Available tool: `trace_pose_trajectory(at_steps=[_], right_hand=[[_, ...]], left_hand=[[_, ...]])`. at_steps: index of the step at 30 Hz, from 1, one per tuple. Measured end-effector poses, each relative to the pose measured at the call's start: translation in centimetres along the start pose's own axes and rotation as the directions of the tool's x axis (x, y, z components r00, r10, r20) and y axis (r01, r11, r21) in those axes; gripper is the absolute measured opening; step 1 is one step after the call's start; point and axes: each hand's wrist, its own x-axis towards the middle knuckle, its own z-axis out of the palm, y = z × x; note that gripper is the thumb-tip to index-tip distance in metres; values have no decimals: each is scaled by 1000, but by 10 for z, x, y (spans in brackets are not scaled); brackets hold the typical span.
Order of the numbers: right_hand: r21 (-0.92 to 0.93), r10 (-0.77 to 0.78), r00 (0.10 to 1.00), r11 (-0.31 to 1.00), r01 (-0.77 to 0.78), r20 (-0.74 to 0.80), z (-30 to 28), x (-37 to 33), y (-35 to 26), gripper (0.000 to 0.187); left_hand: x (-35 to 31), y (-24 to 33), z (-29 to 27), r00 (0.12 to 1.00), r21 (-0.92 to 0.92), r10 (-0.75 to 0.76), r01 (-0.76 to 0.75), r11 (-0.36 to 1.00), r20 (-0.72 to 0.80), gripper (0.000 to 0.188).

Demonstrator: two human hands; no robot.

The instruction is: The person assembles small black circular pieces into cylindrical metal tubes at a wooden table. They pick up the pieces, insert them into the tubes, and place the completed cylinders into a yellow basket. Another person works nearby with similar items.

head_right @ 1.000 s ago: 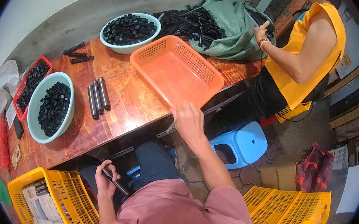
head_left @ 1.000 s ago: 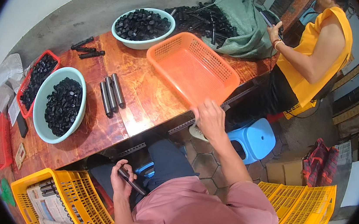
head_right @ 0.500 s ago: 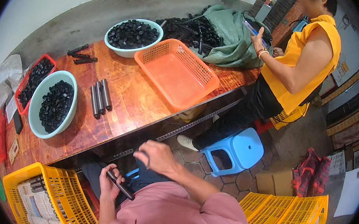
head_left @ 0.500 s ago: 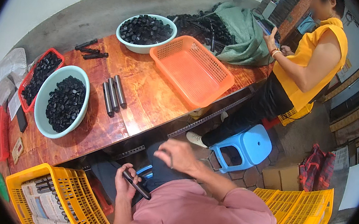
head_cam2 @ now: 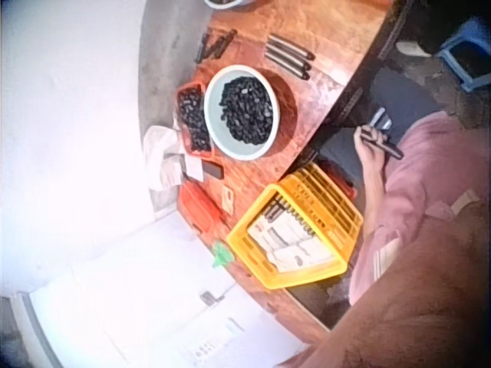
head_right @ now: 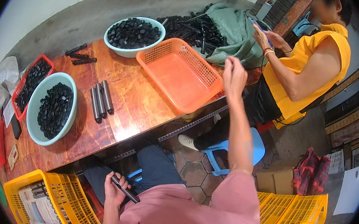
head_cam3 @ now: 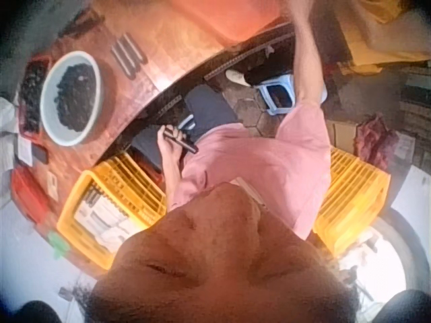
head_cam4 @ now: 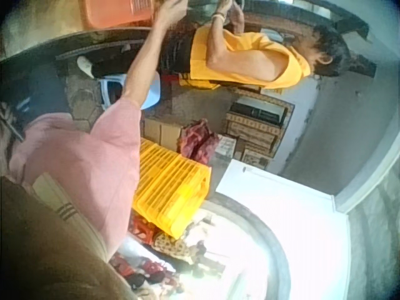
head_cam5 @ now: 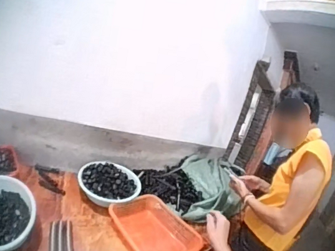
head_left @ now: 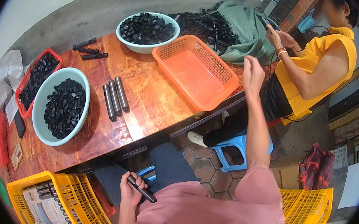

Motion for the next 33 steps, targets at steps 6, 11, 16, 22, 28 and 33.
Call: trace_pose_trajectory(at_steps=[6, 11, 16, 22, 28, 33], right_hand=[[146, 862, 405, 378, -914, 306, 69, 72, 204, 31], [155, 893, 292, 252, -955, 343, 126, 85, 244, 21], [301, 796, 599, 552, -778, 90, 166, 123, 334, 55], [150, 786, 571, 551, -821, 237, 98, 144, 455, 47], [-196, 817, 570, 574, -795, 82, 106, 105, 286, 61], [-206, 800, 597, 577, -791, -53, 80, 114, 252, 37]], left_hand=[[5, 1, 11, 999, 49, 4, -2, 999, -44, 33], [4, 2, 13, 982, 3, 75, -75, 997, -173, 32], [12, -2, 34, 955, 19, 116, -115, 993, -274, 32], [35, 0, 43, 964, 24, 49, -44, 999, -260, 30], [26, 0, 47, 956, 62, 99, -85, 994, -276, 31], [30, 12, 42, 975, 43, 72, -65, 997, -208, 34]])
